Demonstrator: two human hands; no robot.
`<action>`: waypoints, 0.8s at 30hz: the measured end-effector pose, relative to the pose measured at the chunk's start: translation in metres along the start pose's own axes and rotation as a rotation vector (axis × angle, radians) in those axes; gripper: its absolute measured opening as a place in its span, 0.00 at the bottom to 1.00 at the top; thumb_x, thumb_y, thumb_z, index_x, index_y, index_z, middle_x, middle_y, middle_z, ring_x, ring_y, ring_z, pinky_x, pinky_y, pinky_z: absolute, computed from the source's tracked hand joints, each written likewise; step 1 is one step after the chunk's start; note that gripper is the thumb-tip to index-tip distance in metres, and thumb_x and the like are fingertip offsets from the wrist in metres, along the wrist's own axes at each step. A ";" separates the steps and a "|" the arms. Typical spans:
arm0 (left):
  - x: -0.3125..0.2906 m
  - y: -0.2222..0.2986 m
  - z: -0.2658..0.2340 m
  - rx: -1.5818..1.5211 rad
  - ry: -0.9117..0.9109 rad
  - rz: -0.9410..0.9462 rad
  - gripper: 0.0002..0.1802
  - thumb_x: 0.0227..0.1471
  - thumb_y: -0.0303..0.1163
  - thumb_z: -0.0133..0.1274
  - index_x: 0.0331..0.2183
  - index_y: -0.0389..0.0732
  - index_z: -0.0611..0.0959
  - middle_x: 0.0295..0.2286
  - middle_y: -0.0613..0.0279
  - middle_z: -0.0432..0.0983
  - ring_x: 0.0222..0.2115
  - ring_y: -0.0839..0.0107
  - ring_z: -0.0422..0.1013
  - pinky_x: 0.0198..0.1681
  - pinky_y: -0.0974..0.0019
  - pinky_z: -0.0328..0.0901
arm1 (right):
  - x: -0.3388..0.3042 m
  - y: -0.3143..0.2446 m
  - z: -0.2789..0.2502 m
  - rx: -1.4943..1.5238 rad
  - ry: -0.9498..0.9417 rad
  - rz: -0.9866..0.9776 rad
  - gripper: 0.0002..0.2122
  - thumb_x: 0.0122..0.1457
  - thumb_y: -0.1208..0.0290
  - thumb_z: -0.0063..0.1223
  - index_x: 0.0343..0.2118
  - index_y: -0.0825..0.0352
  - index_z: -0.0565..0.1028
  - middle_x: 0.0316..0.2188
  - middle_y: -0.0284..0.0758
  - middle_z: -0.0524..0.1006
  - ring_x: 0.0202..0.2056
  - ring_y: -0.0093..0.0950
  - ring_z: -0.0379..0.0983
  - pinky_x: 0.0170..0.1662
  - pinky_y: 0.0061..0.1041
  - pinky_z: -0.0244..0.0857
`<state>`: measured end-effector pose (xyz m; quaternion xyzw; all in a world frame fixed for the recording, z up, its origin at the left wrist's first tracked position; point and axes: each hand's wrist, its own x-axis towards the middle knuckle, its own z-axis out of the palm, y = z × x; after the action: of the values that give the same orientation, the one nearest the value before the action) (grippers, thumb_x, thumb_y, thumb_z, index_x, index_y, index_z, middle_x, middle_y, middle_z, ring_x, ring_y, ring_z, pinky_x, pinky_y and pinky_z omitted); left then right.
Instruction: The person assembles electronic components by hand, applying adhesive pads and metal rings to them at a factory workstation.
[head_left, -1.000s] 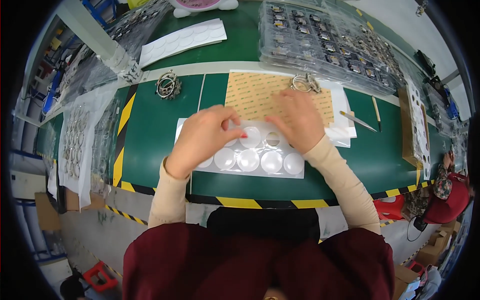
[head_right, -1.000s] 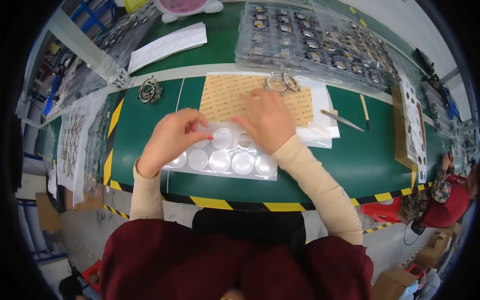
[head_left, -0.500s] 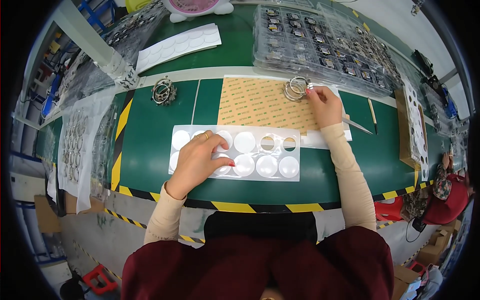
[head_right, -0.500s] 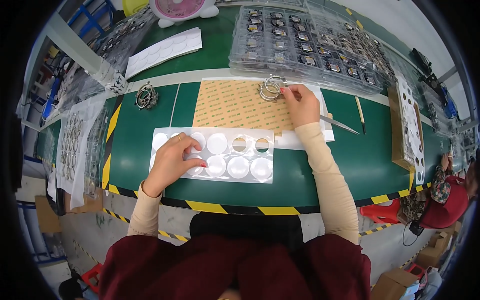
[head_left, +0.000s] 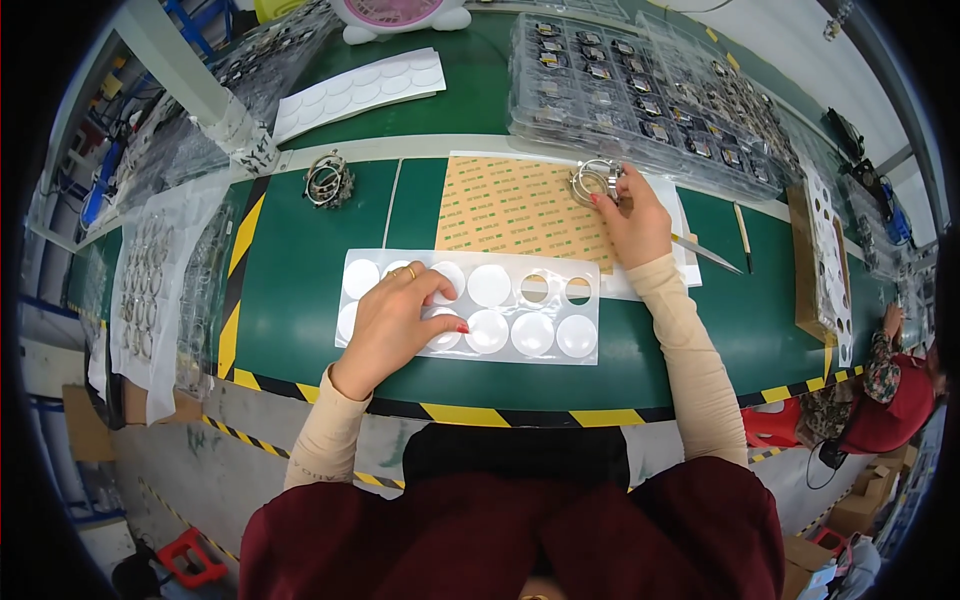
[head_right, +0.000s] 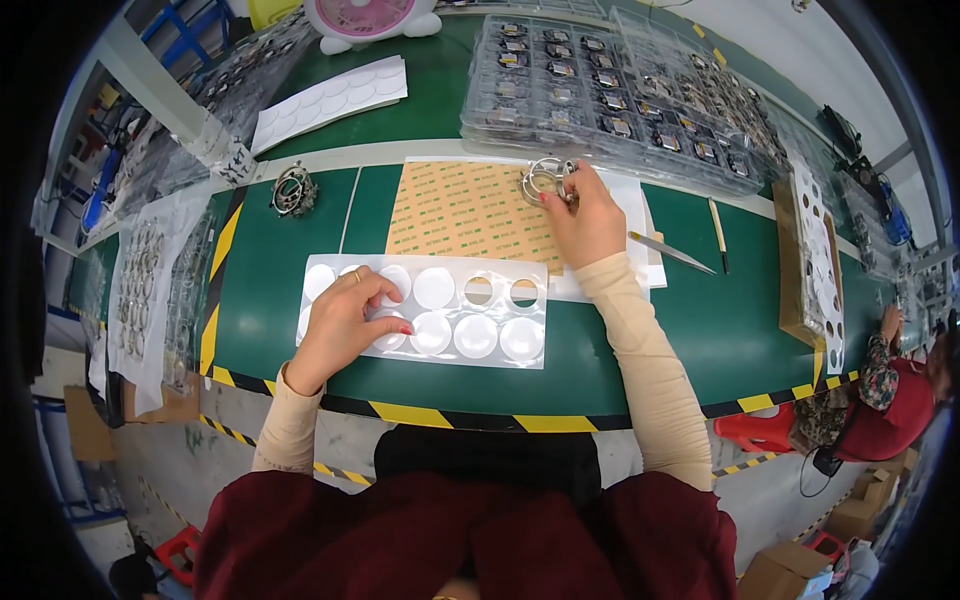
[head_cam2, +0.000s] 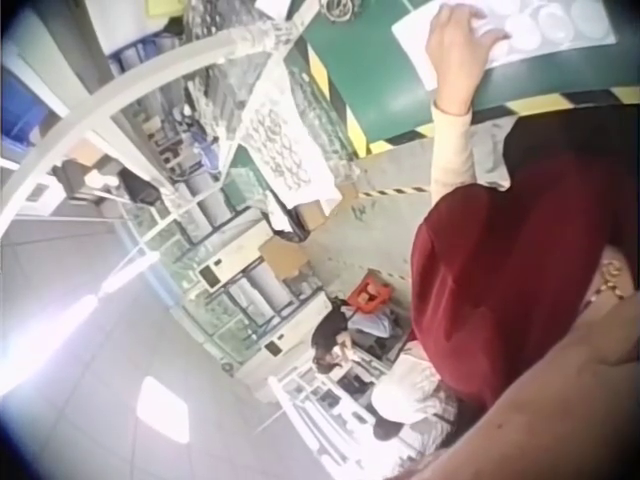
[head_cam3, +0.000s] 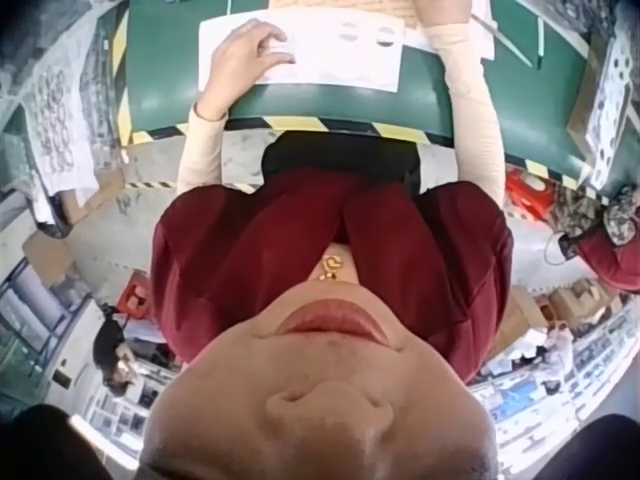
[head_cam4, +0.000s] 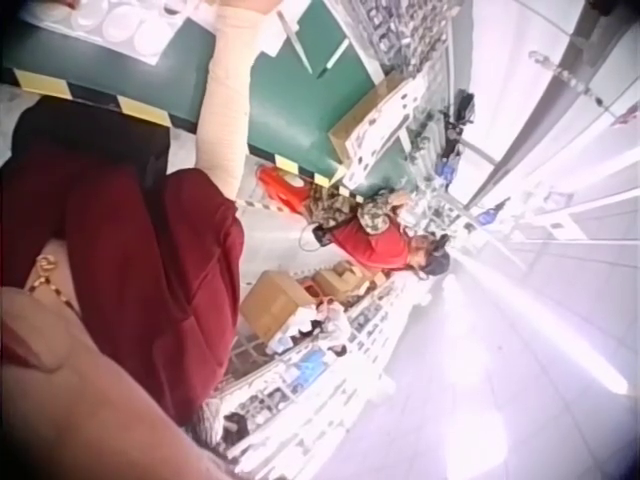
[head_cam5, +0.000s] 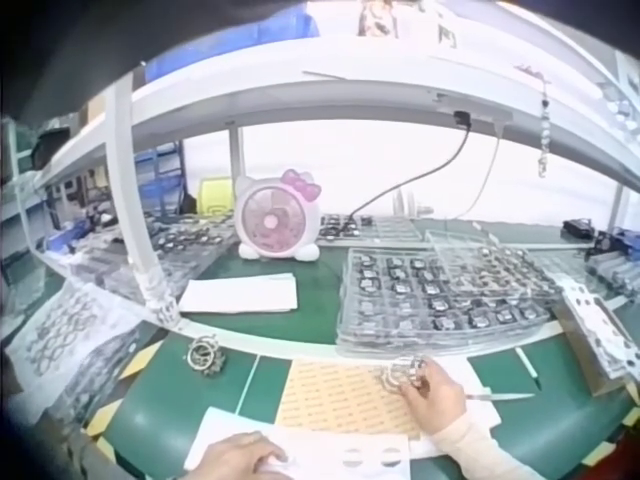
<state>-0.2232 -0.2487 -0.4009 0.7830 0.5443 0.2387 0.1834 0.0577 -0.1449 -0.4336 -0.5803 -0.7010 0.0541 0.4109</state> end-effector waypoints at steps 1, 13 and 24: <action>0.000 0.000 0.000 -0.002 0.002 -0.001 0.18 0.28 0.36 0.65 0.25 0.40 0.77 0.20 0.66 0.65 0.21 0.72 0.63 0.25 0.71 0.60 | 0.000 0.000 -0.001 0.074 -0.032 0.073 0.10 0.47 0.73 0.59 0.29 0.70 0.70 0.38 0.44 0.73 0.26 0.22 0.72 0.29 0.18 0.66; -0.001 -0.004 0.000 -0.011 0.024 0.008 0.18 0.28 0.35 0.65 0.25 0.40 0.77 0.20 0.66 0.65 0.21 0.72 0.63 0.25 0.71 0.60 | 0.002 0.015 -0.003 0.095 0.088 -0.093 0.09 0.47 0.77 0.58 0.32 0.70 0.71 0.49 0.44 0.66 0.39 0.32 0.71 0.43 0.25 0.65; -0.003 -0.001 0.005 -0.008 0.048 0.027 0.16 0.29 0.37 0.64 0.23 0.43 0.76 0.19 0.65 0.65 0.23 0.68 0.65 0.25 0.67 0.60 | -0.012 -0.044 -0.015 -0.001 0.016 -0.406 0.17 0.44 0.72 0.59 0.39 0.65 0.71 0.48 0.44 0.67 0.49 0.41 0.62 0.51 0.31 0.57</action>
<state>-0.2219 -0.2509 -0.4063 0.7837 0.5367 0.2622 0.1703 0.0333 -0.1749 -0.4058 -0.4278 -0.8002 -0.0348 0.4189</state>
